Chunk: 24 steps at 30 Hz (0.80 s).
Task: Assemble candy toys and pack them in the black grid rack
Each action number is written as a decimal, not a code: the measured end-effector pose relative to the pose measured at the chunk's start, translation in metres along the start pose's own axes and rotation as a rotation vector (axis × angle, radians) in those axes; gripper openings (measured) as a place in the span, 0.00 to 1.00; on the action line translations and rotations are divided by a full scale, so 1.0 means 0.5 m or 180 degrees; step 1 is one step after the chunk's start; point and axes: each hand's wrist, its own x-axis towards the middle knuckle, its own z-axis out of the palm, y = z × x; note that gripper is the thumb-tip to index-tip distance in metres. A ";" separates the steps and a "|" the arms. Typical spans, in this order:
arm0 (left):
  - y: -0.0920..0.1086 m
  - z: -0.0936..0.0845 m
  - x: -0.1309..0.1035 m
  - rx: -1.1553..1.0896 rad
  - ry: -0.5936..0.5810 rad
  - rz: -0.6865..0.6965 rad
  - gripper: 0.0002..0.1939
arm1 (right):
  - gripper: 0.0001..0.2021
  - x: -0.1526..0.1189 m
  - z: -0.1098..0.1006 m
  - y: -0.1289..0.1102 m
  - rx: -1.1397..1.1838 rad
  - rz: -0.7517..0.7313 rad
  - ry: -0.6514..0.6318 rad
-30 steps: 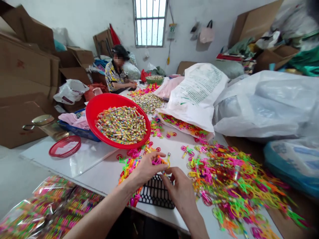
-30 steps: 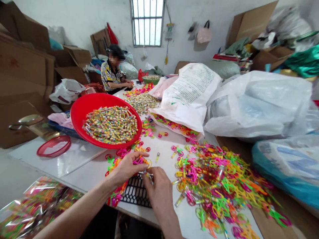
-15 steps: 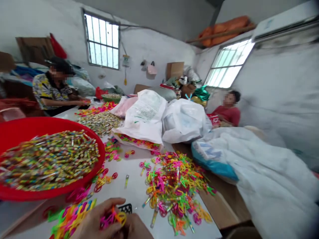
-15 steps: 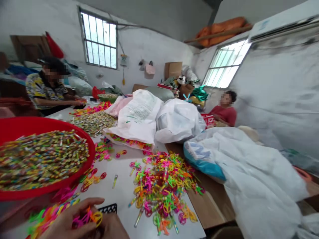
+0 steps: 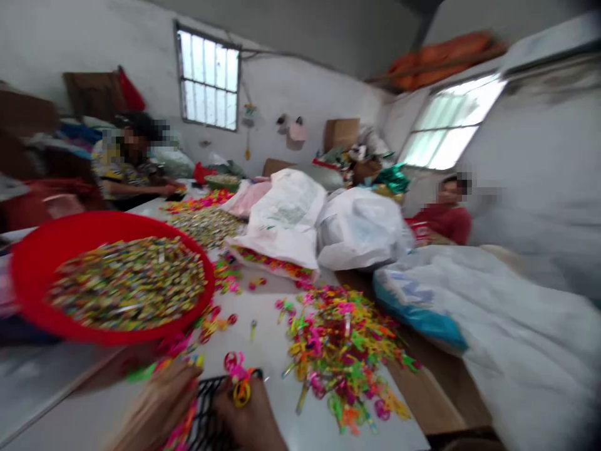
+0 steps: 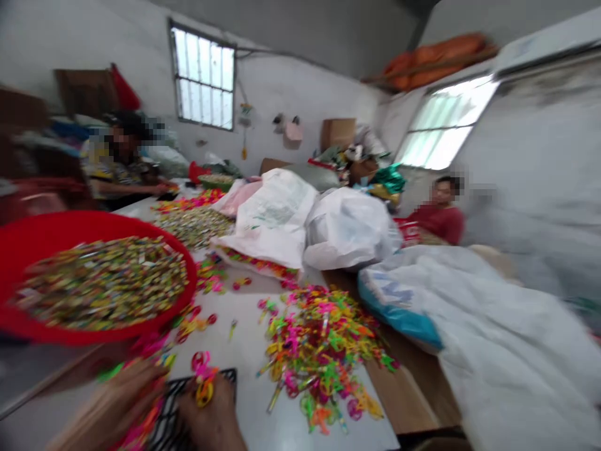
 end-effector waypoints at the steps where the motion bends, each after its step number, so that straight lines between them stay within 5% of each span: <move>1: 0.021 -0.008 0.001 0.0179 -0.0238 -0.0014 0.10 | 0.07 0.007 0.012 0.017 0.0034 0.0066 0.0036; 5: 0.072 -0.024 0.023 0.0572 -0.0802 -0.0296 0.10 | 0.12 0.027 0.030 0.057 0.0022 0.0071 0.0500; 12: 0.081 -0.020 0.032 0.0375 -0.1099 -0.0298 0.11 | 0.11 0.066 0.065 0.058 -0.0396 -0.0317 0.0609; 17: 0.071 0.001 0.022 0.0224 -0.0885 -0.0443 0.12 | 0.07 0.081 0.099 0.093 -0.0988 -0.0831 0.0496; 24: 0.071 0.001 0.024 0.0090 -0.0907 -0.0603 0.12 | 0.12 0.083 0.097 0.099 -0.2093 -0.1289 0.0189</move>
